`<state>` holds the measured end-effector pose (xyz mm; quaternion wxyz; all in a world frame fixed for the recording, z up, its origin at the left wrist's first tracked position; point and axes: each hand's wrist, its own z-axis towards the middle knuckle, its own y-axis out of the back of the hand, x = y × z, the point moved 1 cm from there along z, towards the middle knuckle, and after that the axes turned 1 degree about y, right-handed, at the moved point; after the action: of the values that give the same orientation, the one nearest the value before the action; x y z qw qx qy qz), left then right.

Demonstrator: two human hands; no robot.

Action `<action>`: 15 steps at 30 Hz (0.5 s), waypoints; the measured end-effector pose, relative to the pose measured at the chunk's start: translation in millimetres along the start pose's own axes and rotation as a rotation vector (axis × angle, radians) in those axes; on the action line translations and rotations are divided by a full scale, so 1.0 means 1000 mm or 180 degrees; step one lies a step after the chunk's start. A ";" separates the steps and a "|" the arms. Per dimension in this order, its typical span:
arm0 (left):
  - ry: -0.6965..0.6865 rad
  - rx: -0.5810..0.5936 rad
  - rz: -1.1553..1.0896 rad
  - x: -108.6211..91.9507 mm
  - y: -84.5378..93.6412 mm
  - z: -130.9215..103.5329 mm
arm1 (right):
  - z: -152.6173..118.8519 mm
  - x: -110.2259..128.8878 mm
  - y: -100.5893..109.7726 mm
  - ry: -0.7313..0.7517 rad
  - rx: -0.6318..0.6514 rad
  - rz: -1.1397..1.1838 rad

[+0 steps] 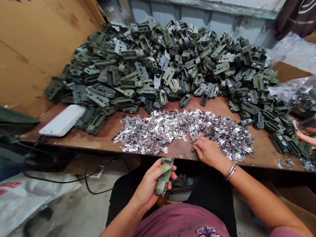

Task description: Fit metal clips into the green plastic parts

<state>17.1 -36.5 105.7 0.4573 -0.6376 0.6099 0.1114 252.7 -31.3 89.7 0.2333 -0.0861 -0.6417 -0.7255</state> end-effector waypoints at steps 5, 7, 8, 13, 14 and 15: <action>-0.0037 0.0115 0.0345 0.002 -0.020 0.005 | -0.010 0.030 0.000 0.0086 -0.0710 0.1162; -0.0239 0.0227 0.0447 0.002 -0.025 0.008 | -0.013 0.046 -0.005 -0.0050 -0.0806 0.1665; -0.0354 0.0272 0.0515 0.002 -0.026 0.009 | -0.014 0.053 -0.007 -0.0096 -0.0827 0.1794; -0.0844 0.0173 0.1208 0.005 -0.020 0.010 | -0.017 0.074 -0.011 0.0467 -0.1126 0.1552; -0.0908 0.0125 0.1354 0.005 -0.019 0.009 | -0.017 0.075 -0.011 0.0566 -0.1162 0.1515; -0.0961 0.0086 0.1480 0.005 -0.019 0.008 | -0.016 0.076 -0.011 0.0620 -0.1195 0.1494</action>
<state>38.1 -37.3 106.4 0.5136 -0.4505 0.6662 0.2989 184.2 -63.5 109.0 0.4348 -0.2034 -0.4339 -0.7625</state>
